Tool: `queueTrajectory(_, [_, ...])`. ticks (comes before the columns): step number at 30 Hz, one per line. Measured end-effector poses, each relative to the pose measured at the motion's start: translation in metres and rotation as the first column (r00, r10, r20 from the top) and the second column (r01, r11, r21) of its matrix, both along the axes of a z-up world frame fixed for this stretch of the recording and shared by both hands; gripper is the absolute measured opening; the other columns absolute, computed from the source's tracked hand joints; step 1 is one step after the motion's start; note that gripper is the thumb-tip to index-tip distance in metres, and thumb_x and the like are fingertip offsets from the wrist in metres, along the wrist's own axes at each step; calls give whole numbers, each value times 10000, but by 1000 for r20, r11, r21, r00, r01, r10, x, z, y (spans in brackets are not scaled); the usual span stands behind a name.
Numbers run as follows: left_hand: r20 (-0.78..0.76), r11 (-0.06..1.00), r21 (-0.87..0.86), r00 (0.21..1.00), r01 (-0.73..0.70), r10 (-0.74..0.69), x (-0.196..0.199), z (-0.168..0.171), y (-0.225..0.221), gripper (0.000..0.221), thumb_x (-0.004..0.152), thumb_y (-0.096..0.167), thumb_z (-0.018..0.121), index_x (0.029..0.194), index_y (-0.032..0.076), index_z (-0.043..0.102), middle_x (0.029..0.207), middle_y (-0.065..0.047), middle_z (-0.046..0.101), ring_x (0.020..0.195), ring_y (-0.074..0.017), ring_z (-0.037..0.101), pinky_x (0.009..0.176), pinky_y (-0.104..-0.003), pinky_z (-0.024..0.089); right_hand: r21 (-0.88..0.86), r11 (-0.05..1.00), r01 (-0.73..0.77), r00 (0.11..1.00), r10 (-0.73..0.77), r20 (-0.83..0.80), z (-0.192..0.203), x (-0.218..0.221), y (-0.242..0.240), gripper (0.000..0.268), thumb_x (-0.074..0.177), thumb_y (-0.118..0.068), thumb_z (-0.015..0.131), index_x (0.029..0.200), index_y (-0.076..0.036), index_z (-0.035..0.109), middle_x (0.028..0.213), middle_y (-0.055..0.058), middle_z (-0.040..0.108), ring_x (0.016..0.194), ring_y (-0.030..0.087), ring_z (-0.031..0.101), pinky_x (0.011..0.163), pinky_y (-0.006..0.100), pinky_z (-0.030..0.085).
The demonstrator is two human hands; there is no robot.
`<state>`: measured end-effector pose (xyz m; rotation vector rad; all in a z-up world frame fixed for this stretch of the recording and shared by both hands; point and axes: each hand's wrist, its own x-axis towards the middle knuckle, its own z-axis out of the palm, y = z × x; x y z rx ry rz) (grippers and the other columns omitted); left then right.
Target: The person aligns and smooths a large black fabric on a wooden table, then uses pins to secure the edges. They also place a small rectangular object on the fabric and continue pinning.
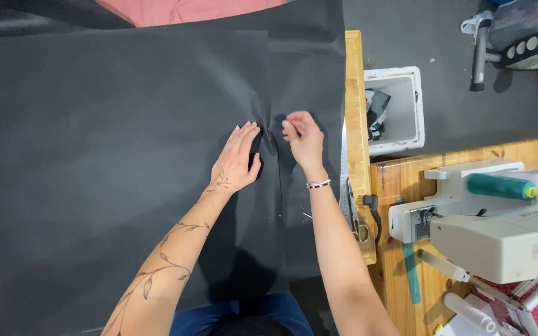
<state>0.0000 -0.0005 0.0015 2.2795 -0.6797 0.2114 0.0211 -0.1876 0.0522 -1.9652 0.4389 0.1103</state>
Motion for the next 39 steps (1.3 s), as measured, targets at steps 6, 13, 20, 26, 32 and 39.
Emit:
queueTrajectory(6, [33, 1000, -2, 999, -10, 10, 0, -3, 1, 583, 898, 113, 598, 1456, 47, 442, 1437, -153, 482, 1375, -313, 486, 1204, -439, 350, 255, 952, 170, 934, -73, -349, -1, 3, 7, 408, 975, -271, 636, 1253, 26, 601, 1046, 272, 710, 854, 295, 757, 735, 365, 665])
queueTrajectory(13, [41, 999, 38, 999, 19, -21, 0, -2, 0, 586, 896, 128, 603, 1460, 39, 471, 1446, -160, 488, 1382, -318, 469, 1205, -463, 336, 27, 1000, 9, 972, -2, -234, -29, 13, 14, 410, 853, -311, 825, 1184, -95, 716, 1022, 103, 765, 968, 203, 735, 767, 331, 630])
queueTrajectory(20, [93, 974, 228, 995, 2, -24, -1, -8, -4, 592, 925, 275, 591, 1481, 101, 488, 1501, -117, 476, 1420, -283, 426, 1214, -449, 309, -103, 994, 47, 990, -60, -126, -5, 9, 19, 251, 821, -187, 828, 1041, -94, 748, 906, 98, 778, 861, 170, 736, 667, 281, 639])
queueTrajectory(26, [100, 962, 272, 995, -10, -17, 0, -14, -7, 641, 930, 366, 578, 1512, 126, 456, 1522, -118, 449, 1430, -297, 405, 1222, -466, 290, -303, 947, 104, 994, -89, 64, 2, -17, 0, 212, 884, -214, 774, 1026, -68, 715, 889, 122, 757, 874, 275, 732, 754, 410, 613])
queueTrajectory(32, [80, 940, 341, 997, -19, -9, -1, 5, -8, 741, 863, 491, 622, 1510, 161, 473, 1568, -131, 400, 1483, -358, 304, 1218, -612, 167, -248, 965, 85, 994, -100, -49, 20, -104, -53, 192, 957, -165, 677, 1087, -23, 682, 1006, 230, 742, 1051, 404, 690, 908, 515, 540])
queueTrajectory(39, [39, 925, 380, 999, 11, -27, 3, -1, -8, 762, 858, 509, 637, 1516, 165, 465, 1594, -139, 380, 1498, -365, 283, 1212, -651, 113, -321, 934, -154, 965, 72, -254, 8, -180, -80, 310, 831, -225, 812, 1121, -200, 708, 1007, 55, 768, 1047, 253, 715, 897, 369, 581])
